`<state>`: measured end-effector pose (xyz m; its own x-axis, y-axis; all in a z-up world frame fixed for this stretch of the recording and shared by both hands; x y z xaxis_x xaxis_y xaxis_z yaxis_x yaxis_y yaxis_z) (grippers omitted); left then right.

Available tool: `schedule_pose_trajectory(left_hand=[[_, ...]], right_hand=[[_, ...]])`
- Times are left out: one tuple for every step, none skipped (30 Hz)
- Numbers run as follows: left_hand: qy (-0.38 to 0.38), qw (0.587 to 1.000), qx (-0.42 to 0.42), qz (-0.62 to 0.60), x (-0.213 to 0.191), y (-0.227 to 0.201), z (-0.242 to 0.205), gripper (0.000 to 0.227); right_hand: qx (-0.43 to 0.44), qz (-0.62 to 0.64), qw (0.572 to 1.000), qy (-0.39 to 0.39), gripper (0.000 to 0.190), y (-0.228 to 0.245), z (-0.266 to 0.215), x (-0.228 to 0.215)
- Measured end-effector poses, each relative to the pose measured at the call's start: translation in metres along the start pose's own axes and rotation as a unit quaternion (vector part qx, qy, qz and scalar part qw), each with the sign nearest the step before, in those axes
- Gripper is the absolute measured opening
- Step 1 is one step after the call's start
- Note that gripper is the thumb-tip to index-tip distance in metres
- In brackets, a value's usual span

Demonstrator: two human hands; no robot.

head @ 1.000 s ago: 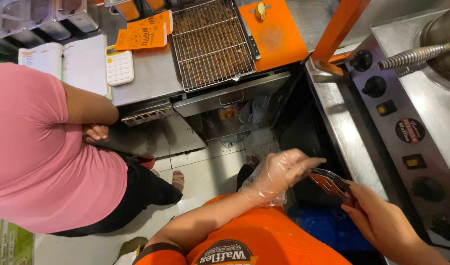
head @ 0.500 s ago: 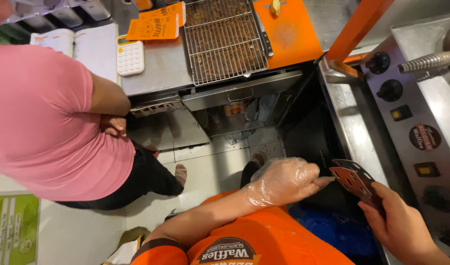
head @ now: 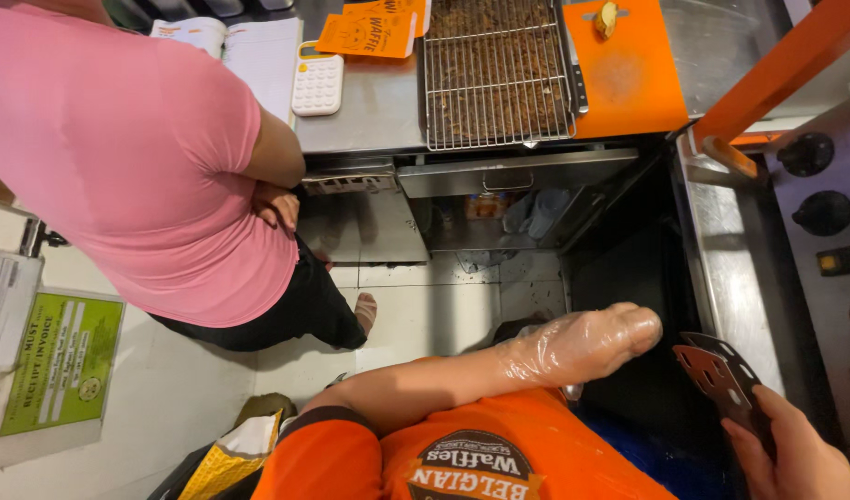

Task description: The person pours batter into a waffle iron, closes it, and later uses tongs and a spatula to remove the cooked waffle, placing it on a cooling rack to apply chocolate spread before folding it into a paper sleeve.

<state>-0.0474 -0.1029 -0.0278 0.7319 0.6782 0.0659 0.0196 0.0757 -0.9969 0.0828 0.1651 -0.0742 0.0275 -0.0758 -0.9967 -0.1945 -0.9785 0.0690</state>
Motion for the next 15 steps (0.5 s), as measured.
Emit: schedule_pose_trajectory(left_hand=[[0.004,1.000,0.005,0.007,0.000,0.002,0.000,0.009],[0.004,0.997,0.065,0.042,0.001,-0.001,0.003,0.009],[-0.006,0.968,0.221,0.115,0.004,-0.013,0.001,0.008],[-0.007,0.968,0.222,0.114,0.006,-0.008,0.002,0.008],[-0.011,0.967,0.225,0.116,0.006,-0.005,0.002,0.011],[-0.013,0.967,0.228,0.118,0.008,-0.002,0.003,0.015],[-0.013,0.966,0.228,0.117,0.009,0.001,0.004,0.015],[-0.027,0.960,0.243,0.139,0.009,0.001,0.005,0.016],[-0.040,0.952,0.258,0.162,0.009,0.001,0.006,0.017],[-0.040,0.952,0.258,0.161,0.010,0.002,0.007,0.017],[-0.038,0.953,0.252,0.163,0.010,0.003,0.007,0.016],[-0.037,0.954,0.246,0.165,0.009,0.003,0.007,0.014],[-0.037,0.954,0.246,0.165,0.009,0.001,0.006,0.014],[-0.046,0.954,0.250,0.161,0.007,-0.003,0.004,0.014],[-0.055,0.953,0.253,0.157,0.005,-0.007,0.002,0.015]], right_hand=[[-0.004,0.008,1.000,-0.010,0.055,0.002,-0.001,-0.001],[-0.005,0.008,1.000,-0.011,0.055,0.003,0.000,-0.002],[0.016,0.004,1.000,0.017,0.057,0.001,0.001,0.002],[0.038,-0.002,0.998,0.045,0.059,-0.002,0.002,0.006],[0.037,-0.003,0.998,0.044,0.059,-0.004,0.002,0.009],[0.006,0.000,1.000,0.015,0.059,-0.003,0.003,0.009],[-0.024,0.002,1.000,-0.015,0.059,-0.003,0.003,0.009],[-0.024,0.002,1.000,-0.016,0.059,-0.006,0.004,0.012],[-0.029,0.006,1.000,-0.007,0.059,-0.009,0.005,0.014],[-0.033,0.011,0.999,0.003,0.059,-0.010,0.005,0.017],[-0.033,0.011,0.999,0.003,0.059,-0.011,0.005,0.018],[-0.042,0.013,0.999,-0.013,0.059,-0.009,0.004,0.017],[-0.050,0.015,0.998,-0.028,0.060,-0.007,0.004,0.014],[-0.051,0.015,0.998,-0.028,0.060,-0.004,0.003,0.013],[-0.016,0.018,0.999,-0.023,0.059,-0.004,0.002,0.012]])
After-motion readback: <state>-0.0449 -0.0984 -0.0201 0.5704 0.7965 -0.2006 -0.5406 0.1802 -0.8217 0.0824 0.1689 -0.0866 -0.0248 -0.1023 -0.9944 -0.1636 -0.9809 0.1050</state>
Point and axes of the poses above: each hand's wrist, its own z-axis towards the middle knuckle, its own x-axis out of the palm, y = z × x, the point moved 5 cm from there along z, towards the middle knuckle, and after that the axes turned 12 degrees about -z, right-handed, at the moved point
